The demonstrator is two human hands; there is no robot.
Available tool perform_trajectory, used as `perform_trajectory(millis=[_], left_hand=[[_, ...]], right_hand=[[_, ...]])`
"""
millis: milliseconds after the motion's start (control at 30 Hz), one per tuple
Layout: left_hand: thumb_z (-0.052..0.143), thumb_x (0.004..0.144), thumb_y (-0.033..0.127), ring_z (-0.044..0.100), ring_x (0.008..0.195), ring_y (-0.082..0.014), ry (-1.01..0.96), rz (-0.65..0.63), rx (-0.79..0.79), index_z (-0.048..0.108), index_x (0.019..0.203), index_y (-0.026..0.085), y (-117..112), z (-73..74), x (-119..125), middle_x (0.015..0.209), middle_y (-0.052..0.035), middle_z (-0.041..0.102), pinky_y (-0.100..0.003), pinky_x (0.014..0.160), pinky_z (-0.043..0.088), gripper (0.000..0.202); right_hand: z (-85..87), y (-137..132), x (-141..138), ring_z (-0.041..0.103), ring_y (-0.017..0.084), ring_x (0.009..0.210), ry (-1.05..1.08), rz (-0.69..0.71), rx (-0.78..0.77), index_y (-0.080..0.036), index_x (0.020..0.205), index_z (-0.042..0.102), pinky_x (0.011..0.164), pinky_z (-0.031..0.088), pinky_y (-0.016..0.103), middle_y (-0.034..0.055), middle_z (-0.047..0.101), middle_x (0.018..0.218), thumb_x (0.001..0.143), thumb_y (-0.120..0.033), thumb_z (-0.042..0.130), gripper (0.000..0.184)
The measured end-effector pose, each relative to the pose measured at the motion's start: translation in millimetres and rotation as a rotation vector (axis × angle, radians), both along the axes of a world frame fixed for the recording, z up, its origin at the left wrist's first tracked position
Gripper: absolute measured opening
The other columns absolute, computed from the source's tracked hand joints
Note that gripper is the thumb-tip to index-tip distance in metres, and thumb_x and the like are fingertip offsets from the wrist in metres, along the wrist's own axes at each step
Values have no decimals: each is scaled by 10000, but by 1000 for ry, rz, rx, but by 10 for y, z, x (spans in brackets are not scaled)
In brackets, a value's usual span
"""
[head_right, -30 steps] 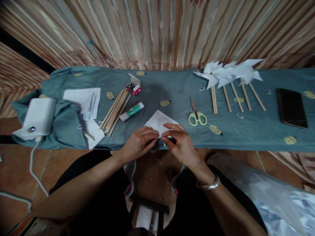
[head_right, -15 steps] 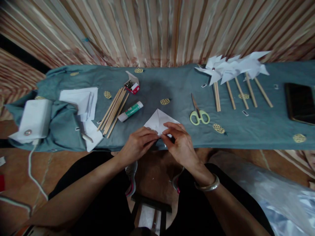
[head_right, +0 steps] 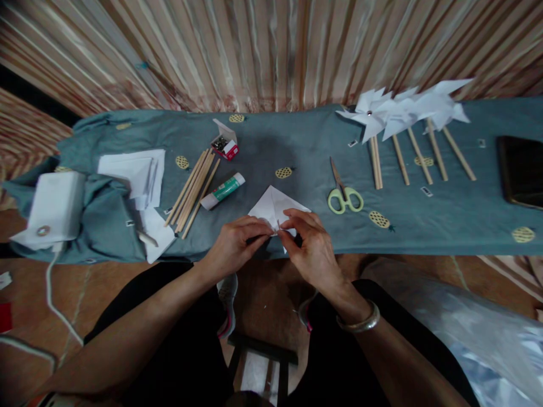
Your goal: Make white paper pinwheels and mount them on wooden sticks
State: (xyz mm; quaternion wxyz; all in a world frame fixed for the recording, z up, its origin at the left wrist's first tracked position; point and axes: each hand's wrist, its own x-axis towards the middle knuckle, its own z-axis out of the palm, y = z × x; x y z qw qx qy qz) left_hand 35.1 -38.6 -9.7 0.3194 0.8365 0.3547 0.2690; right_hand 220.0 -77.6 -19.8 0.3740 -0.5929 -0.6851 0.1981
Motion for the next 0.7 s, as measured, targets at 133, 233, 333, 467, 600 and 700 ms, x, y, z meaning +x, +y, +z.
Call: perform_trajectory(millis=[133,233,333,467,600,700], left_hand=[[568,888,150,679,917,-180,16,17,-16,714,943,176,22,1,9,939,-54,734,-307,842,529,159],[583,872,128,686,912,-181,39,20,-39,719,940,172,37,4,12,937,-52,738,-301,836,532,158],[593,864,119,691,914,-180,46,20,-70,722,939,170,52,14,20,947,-50,741,-298,841,533,158],[599,858,117,696,918,-181,43,29,-99,726,926,170,71,34,33,940,-48,744,-298,853,532,154],[597,854,109,699,900,-171,44,29,-132,725,905,169,88,54,41,934,-44,745,-283,834,532,150],[594,853,109,698,893,-166,45,30,-144,724,893,173,100,65,45,928,-38,746,-279,826,531,150]], right_hand=[[1,-2,-1,627,267,1063,-13,2,2,-225,861,675,934,496,469,89,693,1125,855,-235,620,56],[5,-3,1,626,263,1059,-26,15,15,-217,856,671,929,499,458,94,694,1117,857,-223,620,51],[9,-6,-1,620,261,1072,-33,22,26,-212,864,668,933,497,451,96,692,1121,858,-215,621,47],[11,-12,-7,617,256,1077,-44,24,23,-212,871,669,950,488,453,94,688,1132,864,-207,607,62],[15,-16,-11,616,259,1072,-50,19,21,-206,868,675,947,490,449,100,687,1135,864,-212,604,71],[25,-18,-14,614,260,1071,-55,19,17,-214,865,675,944,494,452,92,687,1134,868,-217,598,77]])
